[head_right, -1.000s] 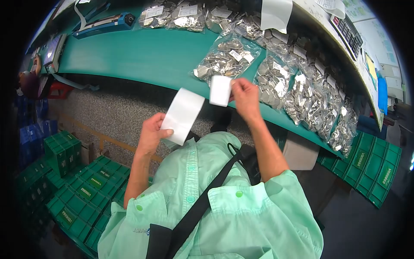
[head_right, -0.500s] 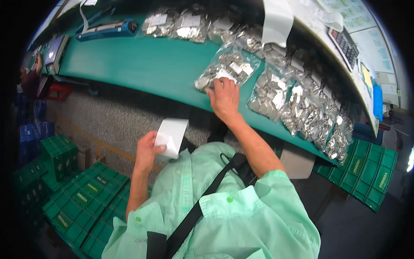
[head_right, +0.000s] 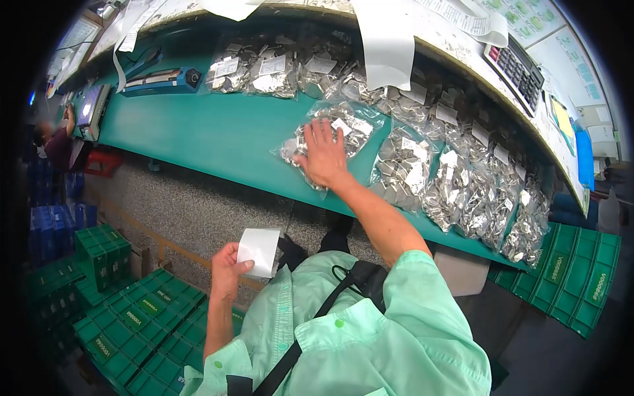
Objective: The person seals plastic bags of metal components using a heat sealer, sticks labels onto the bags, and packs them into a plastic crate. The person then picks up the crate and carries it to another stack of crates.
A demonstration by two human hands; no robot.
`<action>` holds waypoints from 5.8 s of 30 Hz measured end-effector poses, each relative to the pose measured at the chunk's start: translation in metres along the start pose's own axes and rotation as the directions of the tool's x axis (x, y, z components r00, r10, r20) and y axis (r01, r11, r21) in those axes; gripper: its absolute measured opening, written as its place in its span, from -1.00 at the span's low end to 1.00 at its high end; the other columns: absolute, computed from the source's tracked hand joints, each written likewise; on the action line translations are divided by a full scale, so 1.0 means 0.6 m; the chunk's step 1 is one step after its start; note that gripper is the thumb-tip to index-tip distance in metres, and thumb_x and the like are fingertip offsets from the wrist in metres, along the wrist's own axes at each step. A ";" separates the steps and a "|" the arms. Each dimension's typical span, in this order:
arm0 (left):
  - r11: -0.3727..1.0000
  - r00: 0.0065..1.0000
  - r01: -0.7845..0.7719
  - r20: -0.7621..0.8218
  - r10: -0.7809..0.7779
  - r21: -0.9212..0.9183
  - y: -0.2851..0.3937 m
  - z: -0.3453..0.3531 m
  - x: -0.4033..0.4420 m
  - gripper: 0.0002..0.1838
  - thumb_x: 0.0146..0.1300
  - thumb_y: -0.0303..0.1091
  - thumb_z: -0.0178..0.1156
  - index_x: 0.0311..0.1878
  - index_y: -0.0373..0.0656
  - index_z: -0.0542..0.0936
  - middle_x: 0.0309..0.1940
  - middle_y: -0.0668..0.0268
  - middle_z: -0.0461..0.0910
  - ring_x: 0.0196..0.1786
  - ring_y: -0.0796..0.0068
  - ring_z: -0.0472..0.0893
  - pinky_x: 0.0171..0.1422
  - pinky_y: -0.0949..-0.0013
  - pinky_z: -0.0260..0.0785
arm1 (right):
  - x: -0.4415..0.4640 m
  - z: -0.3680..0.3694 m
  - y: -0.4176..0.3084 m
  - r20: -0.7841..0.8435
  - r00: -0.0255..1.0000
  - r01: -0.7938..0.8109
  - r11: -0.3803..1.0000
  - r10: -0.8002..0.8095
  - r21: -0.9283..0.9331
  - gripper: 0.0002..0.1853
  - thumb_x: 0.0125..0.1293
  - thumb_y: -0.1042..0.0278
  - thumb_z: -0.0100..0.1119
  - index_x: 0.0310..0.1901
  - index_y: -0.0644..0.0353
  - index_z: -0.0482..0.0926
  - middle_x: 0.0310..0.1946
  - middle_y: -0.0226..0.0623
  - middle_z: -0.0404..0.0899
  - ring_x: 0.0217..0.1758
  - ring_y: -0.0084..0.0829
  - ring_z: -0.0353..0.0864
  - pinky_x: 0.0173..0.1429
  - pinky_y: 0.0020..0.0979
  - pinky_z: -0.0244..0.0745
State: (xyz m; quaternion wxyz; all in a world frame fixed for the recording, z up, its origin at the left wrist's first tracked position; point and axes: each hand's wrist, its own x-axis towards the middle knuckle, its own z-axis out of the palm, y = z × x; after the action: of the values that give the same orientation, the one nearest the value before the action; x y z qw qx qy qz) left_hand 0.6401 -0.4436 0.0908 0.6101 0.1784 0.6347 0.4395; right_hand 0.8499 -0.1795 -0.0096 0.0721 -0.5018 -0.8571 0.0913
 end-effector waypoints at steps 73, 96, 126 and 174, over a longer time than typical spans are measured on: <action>0.999 0.987 0.016 0.159 -0.023 0.045 -0.138 0.611 -0.049 -0.67 0.11 -0.65 0.30 -0.03 -0.34 0.54 -0.18 0.18 0.72 -0.17 0.50 0.69 0.01 0.44 0.51 | -0.507 -0.299 0.939 -0.071 0.578 -0.319 0.305 0.813 0.897 -0.76 0.42 0.29 0.23 -0.33 0.28 0.69 -0.51 -0.51 0.60 -0.46 -0.65 0.52 -0.36 -0.54 0.40; 0.964 0.953 0.168 0.218 -0.212 0.204 -0.130 0.666 -0.006 -0.62 0.02 -0.64 0.36 -0.03 -0.35 0.57 -0.22 0.22 0.73 -0.21 0.53 0.69 -0.01 0.45 0.49 | -0.726 -0.303 1.201 -0.333 0.795 -0.592 0.768 0.507 -0.245 -0.46 0.42 0.00 0.08 0.34 0.06 0.41 0.29 -0.06 0.40 0.32 0.02 0.39 0.33 -0.01 0.33; 0.898 0.837 -0.342 0.524 0.157 0.277 -0.168 0.673 -0.138 -0.64 0.12 -0.63 0.27 0.04 -0.39 0.57 -0.17 0.23 0.70 -0.13 0.57 0.65 -0.03 0.45 0.51 | -0.683 -0.351 0.308 -0.400 0.864 -0.096 0.880 0.305 0.464 -0.59 0.08 0.34 0.48 -0.03 0.26 0.65 -0.12 -0.11 0.57 -0.04 -0.13 0.58 0.02 -0.19 0.50; 0.876 0.788 0.078 0.508 -0.347 0.476 -0.234 1.001 -0.054 -0.67 0.10 -0.81 0.24 -0.04 -0.40 0.56 -0.20 0.14 0.73 -0.16 0.49 0.72 -0.04 0.43 0.57 | -0.946 -0.331 1.377 -0.478 0.687 -0.675 0.724 0.547 -0.141 -0.82 0.33 0.36 0.14 -0.07 0.09 0.62 -0.06 -0.28 0.58 0.09 -0.12 0.51 0.15 -0.08 0.40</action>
State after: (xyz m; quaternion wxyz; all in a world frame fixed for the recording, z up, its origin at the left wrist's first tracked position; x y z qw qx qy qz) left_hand 1.2491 -0.3411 0.0801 0.7655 0.3589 0.5156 0.1391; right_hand 1.8682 -0.2622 -0.0237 0.1336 -0.7734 -0.6060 -0.1295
